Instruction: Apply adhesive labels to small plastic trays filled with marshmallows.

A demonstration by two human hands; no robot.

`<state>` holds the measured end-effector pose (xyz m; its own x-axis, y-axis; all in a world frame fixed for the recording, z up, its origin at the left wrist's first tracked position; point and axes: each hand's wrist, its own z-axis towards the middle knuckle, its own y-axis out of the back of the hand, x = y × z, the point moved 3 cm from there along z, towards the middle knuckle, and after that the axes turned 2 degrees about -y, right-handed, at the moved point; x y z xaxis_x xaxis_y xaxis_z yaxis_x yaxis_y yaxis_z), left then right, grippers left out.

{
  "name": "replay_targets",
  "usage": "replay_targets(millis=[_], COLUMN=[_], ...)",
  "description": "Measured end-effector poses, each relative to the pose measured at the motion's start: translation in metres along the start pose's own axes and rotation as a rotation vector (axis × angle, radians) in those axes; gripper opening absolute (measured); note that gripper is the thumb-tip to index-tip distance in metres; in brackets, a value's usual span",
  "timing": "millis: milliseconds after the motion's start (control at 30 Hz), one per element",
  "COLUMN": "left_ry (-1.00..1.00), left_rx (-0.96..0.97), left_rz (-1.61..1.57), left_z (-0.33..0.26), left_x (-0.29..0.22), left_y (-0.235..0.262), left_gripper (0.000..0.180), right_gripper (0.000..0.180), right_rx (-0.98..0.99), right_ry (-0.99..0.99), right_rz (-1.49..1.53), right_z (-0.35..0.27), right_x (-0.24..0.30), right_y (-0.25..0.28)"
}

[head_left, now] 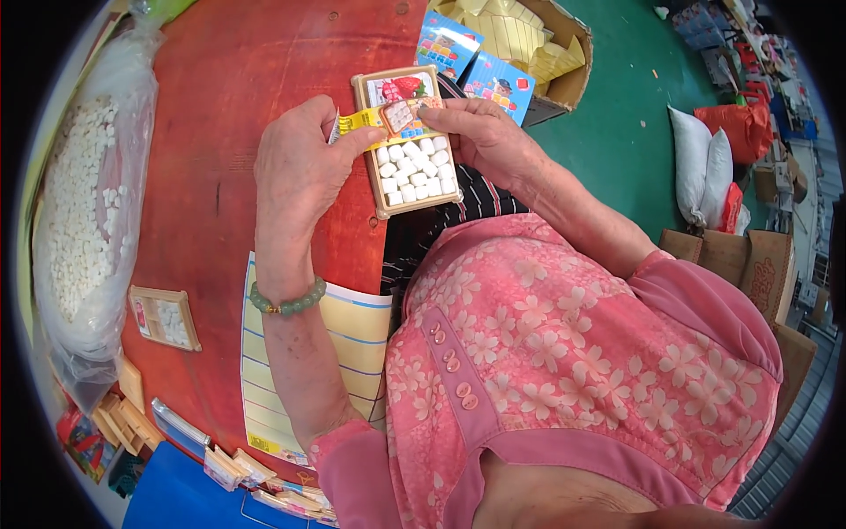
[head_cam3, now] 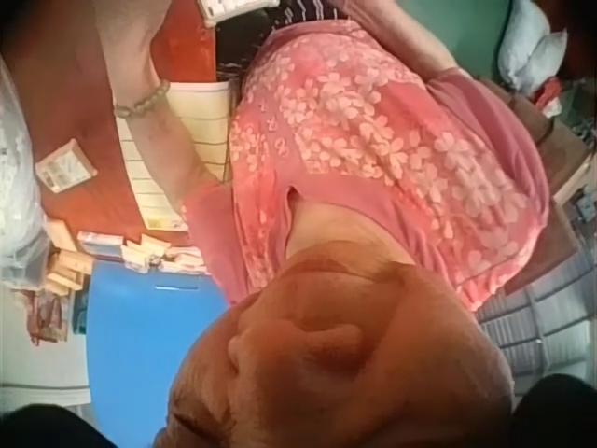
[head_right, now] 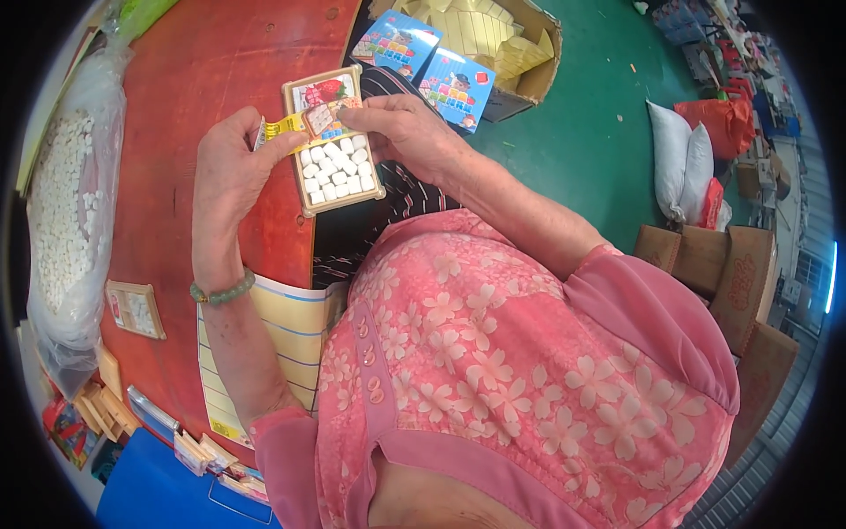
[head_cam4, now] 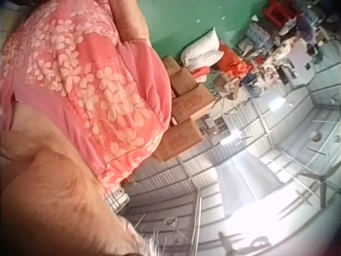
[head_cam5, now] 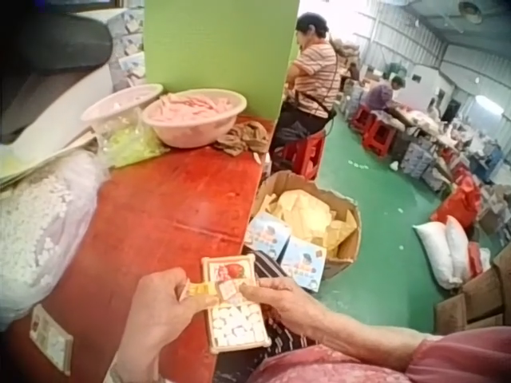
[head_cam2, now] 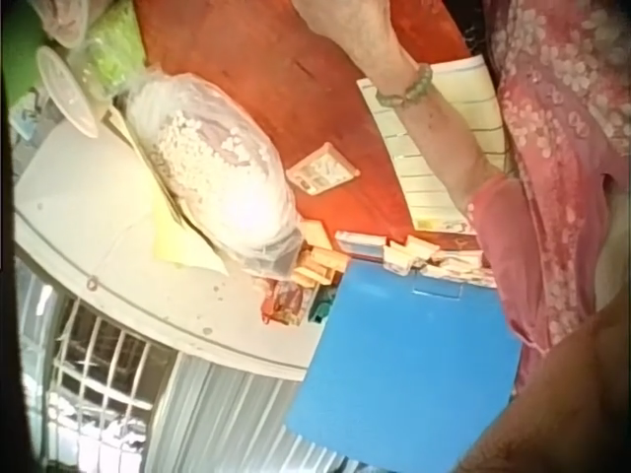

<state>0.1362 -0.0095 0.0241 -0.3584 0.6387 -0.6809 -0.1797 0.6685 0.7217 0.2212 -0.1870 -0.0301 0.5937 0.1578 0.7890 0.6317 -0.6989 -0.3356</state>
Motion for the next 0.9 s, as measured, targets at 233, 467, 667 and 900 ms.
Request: replay_targets(millis=[233, 467, 667, 900], left_ry=[0.012, 0.022, -0.003, 0.002], left_rx=[0.018, 0.025, 0.017, 0.021], left_rz=[0.043, 0.053, 0.08, 0.087], left_z=[-0.001, -0.001, 0.0, 0.0], left_x=[-0.002, -0.004, -0.004, -0.004], left_y=[0.001, 0.003, 0.003, 0.003], left_gripper=[0.041, 0.042, 0.043, 0.043], right_gripper=[0.031, 0.023, 0.024, 0.024], right_rx=[-0.056, -0.127, -0.067, -0.022], right_ry=[0.014, 0.125, 0.064, -0.022], right_rz=[0.016, -0.046, 0.095, 0.146], right_z=[-0.001, 0.006, 0.005, 0.006], right_x=[0.0, 0.003, 0.008, 0.011], right_y=[-0.002, 0.005, -0.001, -0.001])
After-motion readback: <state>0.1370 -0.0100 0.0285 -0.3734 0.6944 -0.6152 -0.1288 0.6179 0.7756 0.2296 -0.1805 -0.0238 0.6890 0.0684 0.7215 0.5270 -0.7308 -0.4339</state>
